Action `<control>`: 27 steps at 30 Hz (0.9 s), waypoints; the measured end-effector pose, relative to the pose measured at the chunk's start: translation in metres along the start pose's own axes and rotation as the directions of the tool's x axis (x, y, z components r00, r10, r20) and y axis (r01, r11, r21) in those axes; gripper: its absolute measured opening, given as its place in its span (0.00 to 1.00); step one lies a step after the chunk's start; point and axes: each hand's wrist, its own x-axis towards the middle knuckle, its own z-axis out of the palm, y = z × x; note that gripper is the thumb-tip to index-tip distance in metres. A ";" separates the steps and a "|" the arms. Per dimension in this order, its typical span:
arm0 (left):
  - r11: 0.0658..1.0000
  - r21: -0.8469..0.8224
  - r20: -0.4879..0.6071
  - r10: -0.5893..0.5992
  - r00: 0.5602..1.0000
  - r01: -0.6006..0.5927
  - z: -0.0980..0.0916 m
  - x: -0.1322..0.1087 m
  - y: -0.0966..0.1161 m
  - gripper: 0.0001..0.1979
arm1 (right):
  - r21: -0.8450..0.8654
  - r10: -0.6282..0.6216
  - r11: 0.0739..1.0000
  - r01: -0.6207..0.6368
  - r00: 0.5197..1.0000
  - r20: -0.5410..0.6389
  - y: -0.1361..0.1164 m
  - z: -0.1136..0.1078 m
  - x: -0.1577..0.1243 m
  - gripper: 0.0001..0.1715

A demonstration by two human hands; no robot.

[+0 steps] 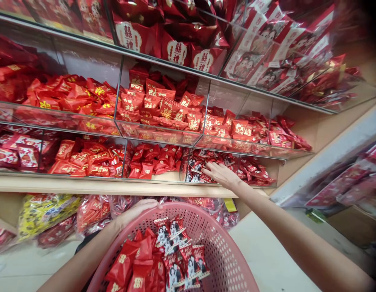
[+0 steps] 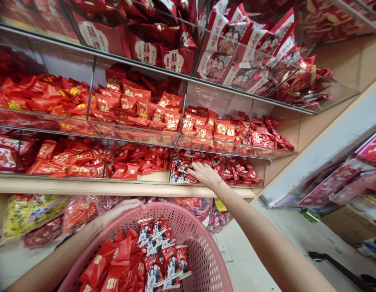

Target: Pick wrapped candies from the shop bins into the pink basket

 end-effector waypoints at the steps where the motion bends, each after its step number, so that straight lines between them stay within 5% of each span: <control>1: 1.000 -0.002 0.009 0.001 1.000 -0.001 0.000 -0.001 0.001 0.15 | -0.003 -0.020 1.000 0.020 1.000 0.003 0.000 0.004 0.002 0.25; 14: 1.000 -0.012 0.006 -0.006 1.000 0.007 0.001 0.001 0.002 0.15 | 0.114 -0.082 0.990 0.078 0.996 0.028 0.005 0.009 0.006 0.17; 21: 1.000 -0.011 -0.017 -0.006 1.000 0.006 -0.003 0.006 -0.011 0.15 | 0.523 0.122 0.850 -0.059 0.989 -0.086 0.000 -0.010 -0.004 0.22; 27: 1.000 0.016 -0.049 0.018 0.999 -0.017 0.000 0.006 -0.008 0.15 | 0.759 0.355 0.647 -0.067 0.908 -0.222 -0.016 -0.028 -0.019 0.23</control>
